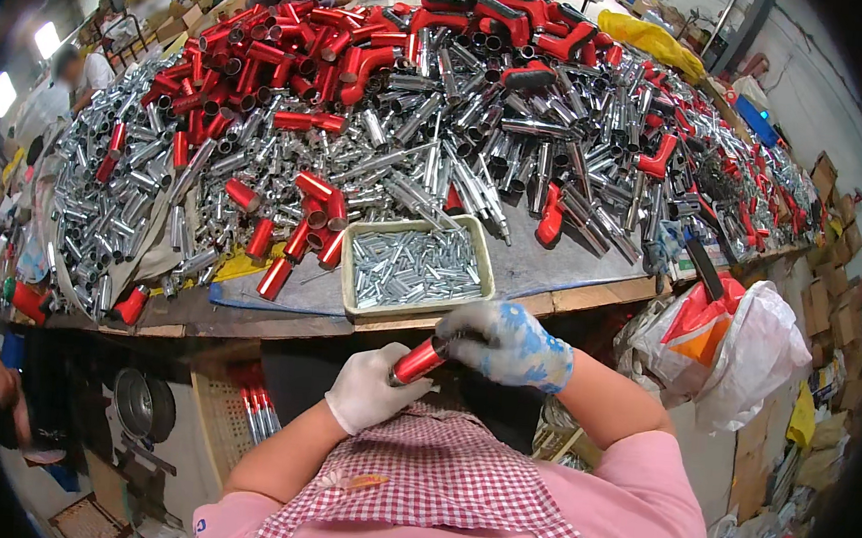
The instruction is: Assembling red and silver metal hardware components at an industrial workbench.
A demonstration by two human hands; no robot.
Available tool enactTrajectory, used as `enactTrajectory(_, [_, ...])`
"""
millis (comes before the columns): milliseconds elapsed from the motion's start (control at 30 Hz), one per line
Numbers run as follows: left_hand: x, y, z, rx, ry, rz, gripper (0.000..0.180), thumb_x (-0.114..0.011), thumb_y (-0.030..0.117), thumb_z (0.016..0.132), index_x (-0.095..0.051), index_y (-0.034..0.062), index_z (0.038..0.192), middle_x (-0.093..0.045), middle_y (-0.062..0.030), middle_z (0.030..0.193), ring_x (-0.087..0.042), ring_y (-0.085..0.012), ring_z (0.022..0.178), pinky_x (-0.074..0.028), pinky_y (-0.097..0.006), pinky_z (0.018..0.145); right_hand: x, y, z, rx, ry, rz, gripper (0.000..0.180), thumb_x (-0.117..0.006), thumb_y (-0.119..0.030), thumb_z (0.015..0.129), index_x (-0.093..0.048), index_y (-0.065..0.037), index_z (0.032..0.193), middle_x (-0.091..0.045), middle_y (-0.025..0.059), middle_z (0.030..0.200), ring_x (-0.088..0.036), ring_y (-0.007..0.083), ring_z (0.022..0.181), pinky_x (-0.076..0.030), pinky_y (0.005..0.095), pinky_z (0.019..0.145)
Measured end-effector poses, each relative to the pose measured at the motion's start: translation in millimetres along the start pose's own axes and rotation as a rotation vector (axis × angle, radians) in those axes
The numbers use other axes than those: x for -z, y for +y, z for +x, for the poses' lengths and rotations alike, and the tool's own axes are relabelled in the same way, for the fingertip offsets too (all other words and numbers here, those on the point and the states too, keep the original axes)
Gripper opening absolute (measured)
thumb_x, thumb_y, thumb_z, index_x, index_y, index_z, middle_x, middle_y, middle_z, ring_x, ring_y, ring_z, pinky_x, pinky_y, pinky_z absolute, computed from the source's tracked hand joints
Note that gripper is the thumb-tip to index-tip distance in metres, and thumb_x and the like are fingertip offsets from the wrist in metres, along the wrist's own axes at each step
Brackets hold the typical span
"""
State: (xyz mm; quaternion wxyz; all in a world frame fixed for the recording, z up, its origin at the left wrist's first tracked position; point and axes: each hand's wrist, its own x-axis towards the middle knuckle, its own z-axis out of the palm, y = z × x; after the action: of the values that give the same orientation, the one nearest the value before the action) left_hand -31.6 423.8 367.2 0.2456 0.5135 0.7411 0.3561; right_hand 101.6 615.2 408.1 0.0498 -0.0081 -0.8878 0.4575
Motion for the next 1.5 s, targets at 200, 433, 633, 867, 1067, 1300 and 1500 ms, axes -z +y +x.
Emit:
enactTrajectory(200, [-9, 3, 8, 0.015, -0.061, 0.008, 0.036, -0.077, 0.032, 0.075, -0.064, 0.0043, 0.093, -0.064, -0.0178, 0.072, -0.065, -0.0354, 0.069, -0.052, -0.04, 0.063, 13, 3, -18, -0.039, 0.031, -0.122, 0.045, -0.063, -0.018, 0.086, -0.051, -0.002, 0.127, -0.064, 0.0201, 0.1, -0.063, 0.0362, 0.091, -0.05, 0.0422, 0.08])
enactTrajectory(433, [-7, 9, 12, 0.166, -0.022, -0.03, 0.035, -0.076, 0.031, 0.075, -0.065, 0.0038, 0.094, -0.064, -0.0176, 0.073, -0.066, -0.0339, 0.07, -0.052, -0.038, 0.064, 104, 122, 10, -0.94, 0.579, -0.497, 0.059, -0.065, -0.038, 0.083, -0.046, 0.001, 0.124, -0.064, 0.0256, 0.108, -0.063, 0.0424, 0.097, -0.05, 0.0445, 0.085])
enactTrajectory(633, [-21, 19, 5, 0.082, -0.105, -0.045, 0.035, -0.077, 0.032, 0.076, -0.065, 0.0038, 0.093, -0.064, -0.0187, 0.074, -0.066, -0.0342, 0.071, -0.052, -0.039, 0.065, 93, 164, 58, -0.939, 0.797, -0.516, 0.077, -0.071, -0.036, 0.076, -0.039, 0.003, 0.134, -0.062, 0.0284, 0.116, -0.061, 0.043, 0.106, -0.047, 0.0443, 0.093])
enactTrajectory(867, [-16, 3, -9, 0.139, -0.052, -0.068, 0.035, -0.078, 0.03, 0.073, -0.063, 0.0028, 0.088, -0.061, -0.0168, 0.07, -0.062, -0.0325, 0.064, -0.049, -0.038, 0.062, 110, 136, 11, -0.923, 0.662, -0.428, 0.066, -0.068, -0.029, 0.076, -0.051, -0.001, 0.133, -0.063, 0.0264, 0.114, -0.06, 0.0393, 0.109, -0.047, 0.0429, 0.094])
enactTrajectory(1067, [-15, 3, -12, 0.146, -0.068, -0.073, 0.036, -0.078, 0.032, 0.074, -0.063, 0.003, 0.089, -0.062, -0.0177, 0.07, -0.065, -0.0333, 0.067, -0.05, -0.039, 0.064, 100, 149, 15, -0.741, 0.597, -0.629, 0.058, -0.063, -0.024, 0.081, -0.048, -0.005, 0.134, -0.063, 0.0272, 0.113, -0.059, 0.0408, 0.108, -0.046, 0.0456, 0.095])
enactTrajectory(1300, [-23, 2, -17, 0.089, -0.059, -0.118, 0.036, -0.078, 0.031, 0.073, -0.064, 0.0032, 0.091, -0.063, -0.0176, 0.071, -0.065, -0.0325, 0.067, -0.05, -0.038, 0.064, 83, 123, 12, -0.814, 0.506, -0.711, 0.058, -0.063, -0.021, 0.08, -0.048, -0.005, 0.133, -0.063, 0.0258, 0.114, -0.059, 0.0407, 0.109, -0.046, 0.0469, 0.093])
enactTrajectory(1500, [-20, -1, -18, 0.118, -0.029, -0.126, 0.035, -0.079, 0.029, 0.071, -0.062, 0.0025, 0.086, -0.059, -0.0152, 0.067, -0.06, -0.0304, 0.061, -0.048, -0.037, 0.06, 110, 111, -5, -0.776, 0.779, -0.789, 0.067, -0.072, -0.026, 0.075, -0.049, -0.004, 0.135, -0.06, 0.0289, 0.114, -0.06, 0.0416, 0.105, -0.047, 0.0443, 0.093])
